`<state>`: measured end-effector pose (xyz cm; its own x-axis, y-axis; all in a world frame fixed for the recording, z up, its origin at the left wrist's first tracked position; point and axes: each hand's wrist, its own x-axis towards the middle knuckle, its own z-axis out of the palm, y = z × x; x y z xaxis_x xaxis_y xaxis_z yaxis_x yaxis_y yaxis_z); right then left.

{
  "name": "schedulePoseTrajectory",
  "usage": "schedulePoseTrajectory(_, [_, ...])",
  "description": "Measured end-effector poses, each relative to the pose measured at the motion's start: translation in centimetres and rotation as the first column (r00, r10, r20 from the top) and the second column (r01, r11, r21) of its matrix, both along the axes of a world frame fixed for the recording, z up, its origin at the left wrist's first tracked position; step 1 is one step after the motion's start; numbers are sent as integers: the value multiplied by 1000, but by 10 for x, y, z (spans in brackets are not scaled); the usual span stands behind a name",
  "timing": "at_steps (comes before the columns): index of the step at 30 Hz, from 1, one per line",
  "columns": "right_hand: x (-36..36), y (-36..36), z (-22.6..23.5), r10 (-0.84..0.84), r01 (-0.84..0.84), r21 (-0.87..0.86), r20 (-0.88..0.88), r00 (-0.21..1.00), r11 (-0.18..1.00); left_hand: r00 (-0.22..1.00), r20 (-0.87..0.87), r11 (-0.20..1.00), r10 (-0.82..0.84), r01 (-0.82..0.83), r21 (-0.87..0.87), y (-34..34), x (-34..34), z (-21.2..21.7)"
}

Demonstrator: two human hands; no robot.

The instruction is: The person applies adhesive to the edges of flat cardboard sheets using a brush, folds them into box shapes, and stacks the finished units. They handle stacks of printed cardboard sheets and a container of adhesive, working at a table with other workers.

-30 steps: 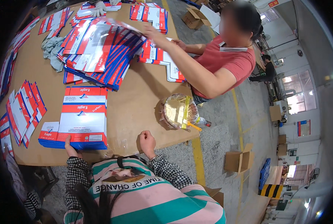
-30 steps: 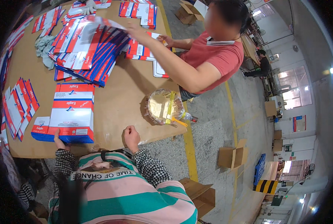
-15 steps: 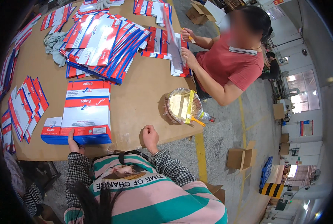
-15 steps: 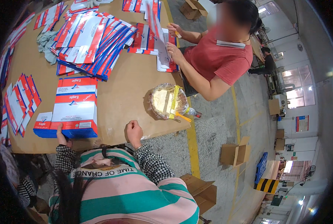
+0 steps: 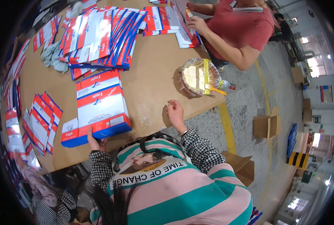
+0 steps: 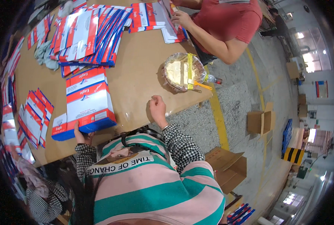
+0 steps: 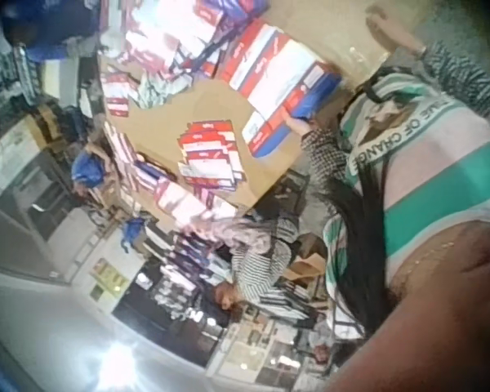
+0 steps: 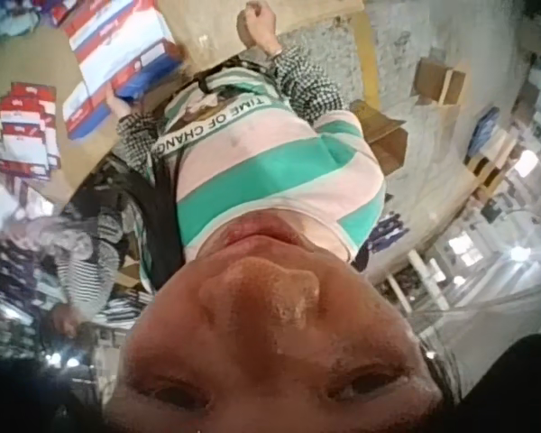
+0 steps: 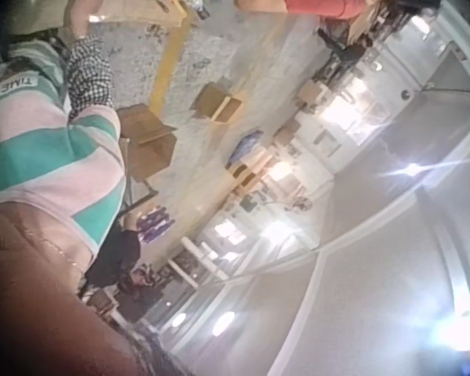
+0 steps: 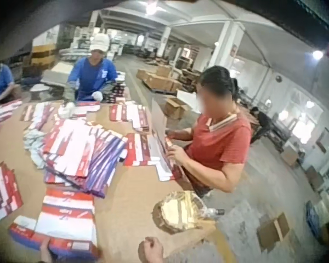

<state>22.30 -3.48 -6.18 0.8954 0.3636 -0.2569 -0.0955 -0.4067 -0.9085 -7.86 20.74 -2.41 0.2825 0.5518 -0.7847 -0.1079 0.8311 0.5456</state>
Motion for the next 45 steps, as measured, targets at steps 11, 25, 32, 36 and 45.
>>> schedulePoseTrajectory(11, [10,-19,23,-33,30,-56,-51,998,998,999,36,999,33,-33,11,-9,25,29])
schedulePoseTrajectory(25, [128,27,393,-306,-132,601,569,763,789,993,-74,995,95,-95,-1,-9,15,15])
schedulePoseTrajectory(32, [43,38,152,283,-287,155,47,958,945,992,-52,994,112,-112,7,-8,22,11])
schedulePoseTrajectory(36, [7,17,96,330,-330,25,-8,944,944,989,-122,996,87,-83,40,-7,23,13])
schedulePoseTrajectory(45, [61,-18,130,-99,140,-93,354,930,986,984,-83,987,155,-150,63,-12,24,16])
